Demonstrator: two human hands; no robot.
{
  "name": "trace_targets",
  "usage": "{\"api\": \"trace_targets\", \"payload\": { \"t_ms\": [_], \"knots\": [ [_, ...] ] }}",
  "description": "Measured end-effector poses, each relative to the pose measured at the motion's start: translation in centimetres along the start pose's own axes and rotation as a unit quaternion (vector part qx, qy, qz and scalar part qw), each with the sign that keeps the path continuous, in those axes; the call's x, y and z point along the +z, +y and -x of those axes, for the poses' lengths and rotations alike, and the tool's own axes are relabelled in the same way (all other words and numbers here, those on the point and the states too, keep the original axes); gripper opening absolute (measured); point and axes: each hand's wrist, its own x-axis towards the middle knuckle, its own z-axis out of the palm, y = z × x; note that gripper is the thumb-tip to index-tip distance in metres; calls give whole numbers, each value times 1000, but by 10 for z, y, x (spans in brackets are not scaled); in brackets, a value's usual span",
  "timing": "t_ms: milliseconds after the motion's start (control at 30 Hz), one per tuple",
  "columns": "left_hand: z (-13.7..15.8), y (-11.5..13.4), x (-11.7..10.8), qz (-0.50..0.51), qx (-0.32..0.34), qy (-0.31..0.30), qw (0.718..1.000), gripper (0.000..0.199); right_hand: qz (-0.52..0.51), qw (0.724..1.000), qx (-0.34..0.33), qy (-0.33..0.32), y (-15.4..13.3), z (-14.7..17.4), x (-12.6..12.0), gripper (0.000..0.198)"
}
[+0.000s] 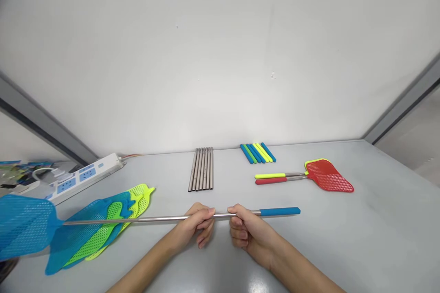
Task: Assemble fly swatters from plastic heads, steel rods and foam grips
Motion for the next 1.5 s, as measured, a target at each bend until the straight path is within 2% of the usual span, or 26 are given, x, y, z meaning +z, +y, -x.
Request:
{"api": "trace_targets", "payload": {
  "t_ms": [267,733,1500],
  "knots": [
    [-1,3,-3,-2,-21,1,1000,40,-28,999,36,0,-3,1,-6,31],
    [8,8,-12,-2,-21,14,1000,39,-7,1000,5,3,-6,1,-5,31],
    [6,9,-22,-14,-10,45,999,40,21,999,-36,10,-14,0,-10,31]
  ]
}}
